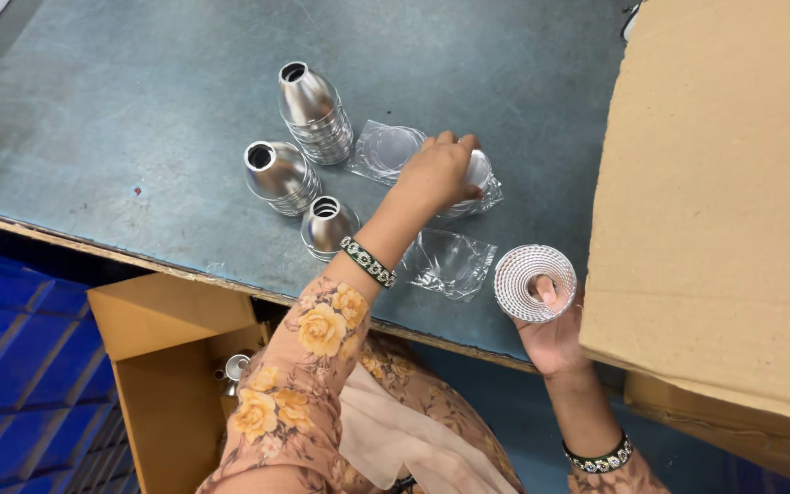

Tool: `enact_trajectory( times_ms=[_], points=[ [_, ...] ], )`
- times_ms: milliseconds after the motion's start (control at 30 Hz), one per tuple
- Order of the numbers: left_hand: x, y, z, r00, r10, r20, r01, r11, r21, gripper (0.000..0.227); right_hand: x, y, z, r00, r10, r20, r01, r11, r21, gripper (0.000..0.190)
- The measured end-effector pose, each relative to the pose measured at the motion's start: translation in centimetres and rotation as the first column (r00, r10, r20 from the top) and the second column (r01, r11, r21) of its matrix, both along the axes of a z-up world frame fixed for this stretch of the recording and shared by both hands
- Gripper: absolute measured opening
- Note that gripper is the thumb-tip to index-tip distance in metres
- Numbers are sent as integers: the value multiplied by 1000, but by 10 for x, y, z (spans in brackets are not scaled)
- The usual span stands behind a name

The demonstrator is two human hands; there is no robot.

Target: The person sits on the floor and repeatedly picks up a silver metal cone and a white plastic diffuser, fits the diffuser into the cone, and places the assembled unit into a cardboard box. The person handles the parts one at a time and repeats the process throughout the clip.

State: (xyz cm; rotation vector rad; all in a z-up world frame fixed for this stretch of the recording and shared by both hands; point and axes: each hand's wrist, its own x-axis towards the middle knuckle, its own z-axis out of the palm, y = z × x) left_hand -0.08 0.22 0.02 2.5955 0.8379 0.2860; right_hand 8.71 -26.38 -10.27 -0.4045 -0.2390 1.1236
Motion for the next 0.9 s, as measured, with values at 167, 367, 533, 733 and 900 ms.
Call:
enact_trajectory(
  times_ms=[167,367,533,733,900],
  points=[
    [-11,7,3,995,43,95,-29,990,-140,80,0,1,-1,998,-52,33,56,989,-136,46],
    [-26,3,3,998,31,55,-26,996,-90,79,1,0,-4,998,41,53,-46,995,94,35],
    [-28,1,0,999,37,-5,-37,999,-15,87,-2,0,1,994,-28,110,33,999,-41,44],
    [-15,2,-10,999,12,36,-14,999,32,80,-6,3,13,989,-31,145,41,997,-67,49],
    [-25,8,-8,978,47,202,-30,996,-88,85,-6,3,11,984,-44,170,61,993,-97,54]
  ],
)
